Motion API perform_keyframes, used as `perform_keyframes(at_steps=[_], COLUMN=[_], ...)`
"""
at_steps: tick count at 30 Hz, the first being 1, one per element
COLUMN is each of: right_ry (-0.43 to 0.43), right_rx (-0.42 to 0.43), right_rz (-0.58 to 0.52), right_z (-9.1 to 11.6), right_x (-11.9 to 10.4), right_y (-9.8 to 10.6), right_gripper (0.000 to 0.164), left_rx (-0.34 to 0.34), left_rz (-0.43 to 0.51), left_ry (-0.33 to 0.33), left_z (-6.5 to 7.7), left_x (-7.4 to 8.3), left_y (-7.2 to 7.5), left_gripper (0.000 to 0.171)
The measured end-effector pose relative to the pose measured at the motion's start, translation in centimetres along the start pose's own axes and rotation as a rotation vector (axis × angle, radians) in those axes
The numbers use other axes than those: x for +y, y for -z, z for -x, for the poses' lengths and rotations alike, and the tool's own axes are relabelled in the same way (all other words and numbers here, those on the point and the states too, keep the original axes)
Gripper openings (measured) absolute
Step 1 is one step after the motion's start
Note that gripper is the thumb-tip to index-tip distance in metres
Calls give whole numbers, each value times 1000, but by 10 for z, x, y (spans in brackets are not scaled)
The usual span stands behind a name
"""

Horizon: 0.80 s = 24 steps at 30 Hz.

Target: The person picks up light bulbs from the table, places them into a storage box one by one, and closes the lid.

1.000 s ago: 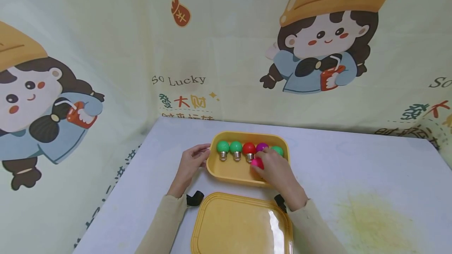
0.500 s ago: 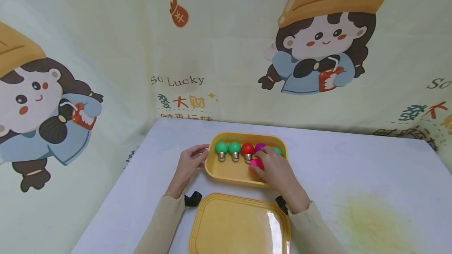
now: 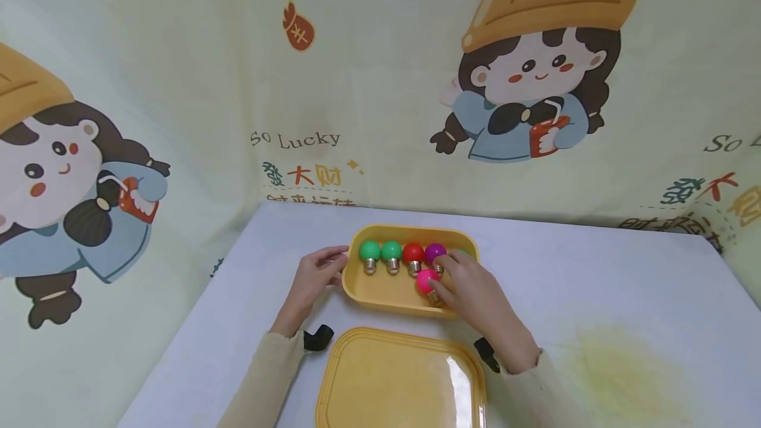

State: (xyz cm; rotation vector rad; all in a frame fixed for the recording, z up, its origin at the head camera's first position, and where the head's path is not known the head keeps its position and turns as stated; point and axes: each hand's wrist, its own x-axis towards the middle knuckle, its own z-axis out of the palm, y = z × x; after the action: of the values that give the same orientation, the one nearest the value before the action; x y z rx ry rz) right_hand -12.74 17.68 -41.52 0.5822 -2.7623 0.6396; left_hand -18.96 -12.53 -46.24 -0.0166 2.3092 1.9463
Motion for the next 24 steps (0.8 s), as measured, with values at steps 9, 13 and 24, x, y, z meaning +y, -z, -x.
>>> perform_keyframes(at_steps=[9,13,24], right_ry=[-18,-6,12], right_rx=[-10,12,48], right_rz=[-40,-22,-89], right_z=[13,22,47], right_x=[-1,-1,4], right_y=[11,15,24], right_gripper=[33,29,36], left_rx=[-31,-50,-125], left_rz=[17,-21,-96], left_ry=[15,40,40], left_z=[9,18,45], left_x=[8,11,13], left_y=[10,17,41], left_gripper=[38,40,43])
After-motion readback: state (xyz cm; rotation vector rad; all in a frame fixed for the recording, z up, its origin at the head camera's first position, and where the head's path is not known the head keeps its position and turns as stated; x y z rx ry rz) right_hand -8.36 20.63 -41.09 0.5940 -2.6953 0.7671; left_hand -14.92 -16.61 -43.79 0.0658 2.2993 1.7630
